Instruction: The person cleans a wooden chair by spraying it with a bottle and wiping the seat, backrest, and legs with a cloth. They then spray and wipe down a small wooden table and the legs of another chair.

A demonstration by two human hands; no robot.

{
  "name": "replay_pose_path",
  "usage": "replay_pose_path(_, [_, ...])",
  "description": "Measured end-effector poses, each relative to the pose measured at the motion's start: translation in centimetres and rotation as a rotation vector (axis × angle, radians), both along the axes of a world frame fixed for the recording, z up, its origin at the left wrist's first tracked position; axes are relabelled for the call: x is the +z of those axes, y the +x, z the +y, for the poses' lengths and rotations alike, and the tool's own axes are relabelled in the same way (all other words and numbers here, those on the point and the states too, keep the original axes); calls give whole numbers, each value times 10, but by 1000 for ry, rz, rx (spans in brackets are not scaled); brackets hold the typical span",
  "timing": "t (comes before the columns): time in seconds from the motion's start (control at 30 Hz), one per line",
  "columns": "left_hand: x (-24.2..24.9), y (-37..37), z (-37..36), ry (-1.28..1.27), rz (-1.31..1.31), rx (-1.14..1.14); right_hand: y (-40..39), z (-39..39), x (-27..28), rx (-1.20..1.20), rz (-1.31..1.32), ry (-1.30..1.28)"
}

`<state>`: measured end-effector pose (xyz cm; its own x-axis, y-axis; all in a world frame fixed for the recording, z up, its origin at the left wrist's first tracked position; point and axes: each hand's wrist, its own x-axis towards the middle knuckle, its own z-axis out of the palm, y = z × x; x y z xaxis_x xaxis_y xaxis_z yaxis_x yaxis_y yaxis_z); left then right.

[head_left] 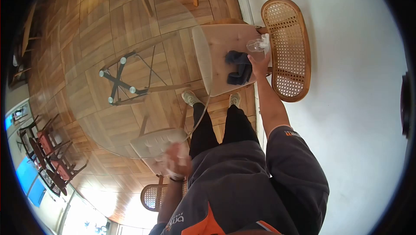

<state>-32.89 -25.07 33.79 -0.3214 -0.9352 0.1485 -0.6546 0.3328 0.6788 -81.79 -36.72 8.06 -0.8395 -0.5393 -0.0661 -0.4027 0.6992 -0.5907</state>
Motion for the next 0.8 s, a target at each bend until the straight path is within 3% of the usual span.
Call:
replay_pose_path(0.07, [7, -42, 36, 332, -51, -187, -10, -24, 17, -4, -52, 45])
replay_pose_path(0.17, [-10, -75, 99, 954, -462, -29, -26, -49, 16, 38, -167, -153])
replay_pose_path(0.27, [-26, -91, 158, 1107, -874, 161, -48, -61, -19, 79, -194, -444])
replay_pose_path(0.37, [-47, -108, 189, 1433, -897, 10, -56, -59, -16, 230, 149, -253])
replay_pose_path(0.5, [-15, -120, 185, 1332, -703, -265, -43, -52, 11, 108, -63, -260])
replay_pose_path(0.6, [38, -129, 149, 1342, -583, -551, -27, -24, 56, 183, -38, -325])
replay_pose_path(0.7, [10, -118, 155, 1374, -641, -756, -10, 25, 93, 284, -135, -550])
replay_pose_path(0.8, [-63, -125, 118, 1495, -651, -862, 6, 75, 125, 441, -353, -666])
